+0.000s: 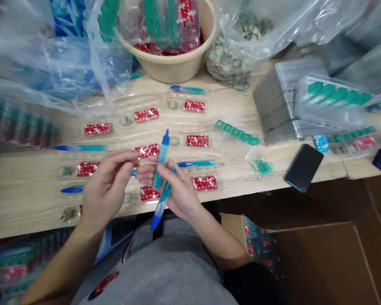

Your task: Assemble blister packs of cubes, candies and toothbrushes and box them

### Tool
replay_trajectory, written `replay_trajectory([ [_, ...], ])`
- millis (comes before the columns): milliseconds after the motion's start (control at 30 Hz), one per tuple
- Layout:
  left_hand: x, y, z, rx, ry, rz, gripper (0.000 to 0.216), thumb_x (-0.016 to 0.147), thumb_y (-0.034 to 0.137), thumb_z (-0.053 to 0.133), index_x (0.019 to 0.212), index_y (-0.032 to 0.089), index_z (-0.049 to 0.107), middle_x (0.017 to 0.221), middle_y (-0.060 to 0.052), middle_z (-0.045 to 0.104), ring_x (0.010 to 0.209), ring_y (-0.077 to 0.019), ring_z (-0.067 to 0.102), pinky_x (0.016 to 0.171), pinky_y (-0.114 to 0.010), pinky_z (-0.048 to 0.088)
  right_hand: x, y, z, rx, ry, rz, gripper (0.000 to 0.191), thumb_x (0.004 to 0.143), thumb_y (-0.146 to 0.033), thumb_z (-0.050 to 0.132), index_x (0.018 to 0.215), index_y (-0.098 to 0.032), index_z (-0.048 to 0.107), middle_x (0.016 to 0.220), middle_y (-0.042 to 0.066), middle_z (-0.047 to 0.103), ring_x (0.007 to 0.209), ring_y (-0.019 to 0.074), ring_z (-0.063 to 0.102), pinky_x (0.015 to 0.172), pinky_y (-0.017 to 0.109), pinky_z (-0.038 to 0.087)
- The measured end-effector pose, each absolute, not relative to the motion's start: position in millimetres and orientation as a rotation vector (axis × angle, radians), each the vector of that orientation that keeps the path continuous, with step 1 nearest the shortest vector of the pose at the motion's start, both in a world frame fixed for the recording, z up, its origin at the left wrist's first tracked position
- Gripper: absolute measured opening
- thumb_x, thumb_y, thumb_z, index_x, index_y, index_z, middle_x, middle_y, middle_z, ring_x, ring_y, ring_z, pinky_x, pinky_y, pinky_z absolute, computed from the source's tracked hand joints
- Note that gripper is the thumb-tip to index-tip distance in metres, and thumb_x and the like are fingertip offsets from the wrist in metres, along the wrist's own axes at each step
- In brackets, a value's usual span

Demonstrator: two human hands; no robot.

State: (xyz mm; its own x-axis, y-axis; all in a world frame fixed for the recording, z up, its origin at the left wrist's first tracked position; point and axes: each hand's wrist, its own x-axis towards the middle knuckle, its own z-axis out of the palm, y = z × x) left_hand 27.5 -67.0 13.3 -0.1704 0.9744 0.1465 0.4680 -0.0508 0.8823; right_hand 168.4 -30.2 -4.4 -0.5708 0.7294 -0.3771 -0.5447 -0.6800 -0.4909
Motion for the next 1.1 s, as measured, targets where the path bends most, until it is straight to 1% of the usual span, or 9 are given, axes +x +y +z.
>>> replay_trajectory([
  [100,42.7,-80.5,21.1,1.63,1.63,1.053,0.013,0.095,0.026,0.052,0.099,0.032,0.062,0.089,0.003,0.068,0.082,-0.0152,0.065,0.077,-0.03,0.056,173.0,-22.6,1.9,-0.745,-0.357,2.055,0.02,0.08,-0.036,0.065,0.096,-0.025,0.061,0.091,-0.002,0.072,0.088,0.0114,0.069,0.091,0.031,0.055],
  [200,56.1,-95.1,21.6,1.634,1.487,0.769,0.019,0.091,0.034,0.06,0.109,0.033,0.06,0.091,0.002,0.071,0.073,-0.016,0.066,0.067,-0.029,0.058,176.2,-20.2,3.8,-0.821,-0.37,1.949,0.018,0.08,-0.037,0.064,0.095,-0.026,0.06,0.092,-0.002,0.071,0.089,0.0132,0.068,0.092,0.035,0.054],
  [367,39.6,-78.0,3.4,1.714,1.518,0.714,0.025,0.097,0.034,0.05,0.117,0.027,0.061,0.111,-0.004,0.072,0.097,-0.0194,0.069,0.086,-0.033,0.057,204.3,4.3,8.6,-0.986,-0.647,1.67,0.02,0.082,-0.041,0.063,0.095,-0.025,0.061,0.085,-0.001,0.069,0.077,0.0114,0.066,0.082,0.031,0.054],
  [533,-35.0,10.5,-17.8,1.895,1.885,0.775,0.026,0.094,0.029,0.049,0.113,0.019,0.065,0.112,-0.008,0.072,0.102,-0.0203,0.066,0.092,-0.034,0.052,270.1,90.1,18.8,-1.515,-1.474,0.73,0.025,0.087,-0.028,0.059,0.106,-0.014,0.069,0.081,0.005,0.069,0.063,0.0086,0.057,0.067,0.026,0.042],
  [633,-69.8,71.7,-29.9,1.933,2.107,0.666,0.027,0.092,0.021,0.049,0.112,0.014,0.065,0.113,-0.012,0.07,0.103,-0.0226,0.064,0.094,-0.036,0.049,294.2,136.6,22.6,-1.966,-1.772,0.415,0.036,0.09,-0.022,0.057,0.121,-0.007,0.066,0.104,0.019,0.07,0.091,0.0172,0.064,0.079,0.032,0.041],
  [733,-83.4,113.7,-43.2,1.943,2.161,0.595,0.026,0.09,0.018,0.05,0.108,0.012,0.067,0.111,-0.014,0.07,0.106,-0.0263,0.061,0.097,-0.04,0.045,300.1,154.7,20.7,-2.06,-1.909,0.298,0.049,0.09,-0.023,0.059,0.134,-0.001,0.055,0.13,0.03,0.057,0.124,0.0277,0.053,0.095,0.037,0.039],
  [833,-86.0,129.5,-55.9,1.964,2.215,0.518,0.026,0.089,0.02,0.05,0.105,0.014,0.07,0.112,-0.016,0.068,0.111,-0.0318,0.057,0.099,-0.047,0.04,301.1,148.6,12.6,-1.919,-1.956,0.276,0.051,0.087,-0.019,0.063,0.135,-0.003,0.054,0.13,0.027,0.057,0.13,0.026,0.05,0.103,0.037,0.04],
  [933,-87.5,126.9,-64.4,2.001,2.247,0.452,0.028,0.087,0.017,0.049,0.106,0.017,0.07,0.115,-0.017,0.065,0.116,-0.0363,0.052,0.098,-0.053,0.037,304.3,132.7,3.8,-1.728,-1.977,0.284,0.046,0.087,-0.022,0.063,0.131,-0.011,0.058,0.124,0.022,0.062,0.119,0.0231,0.059,0.099,0.036,0.046],
  [1100,-101.4,130.7,-54.6,2.102,2.156,0.41,0.038,0.08,0.012,0.056,0.115,0.021,0.066,0.118,-0.013,0.064,0.113,-0.0314,0.056,0.097,-0.047,0.041,315.4,104.0,0.3,-1.53,-1.95,0.116,0.04,0.092,-0.042,0.052,0.126,-0.021,0.063,0.112,0.014,0.069,0.105,0.0244,0.066,0.093,0.04,0.051],
])
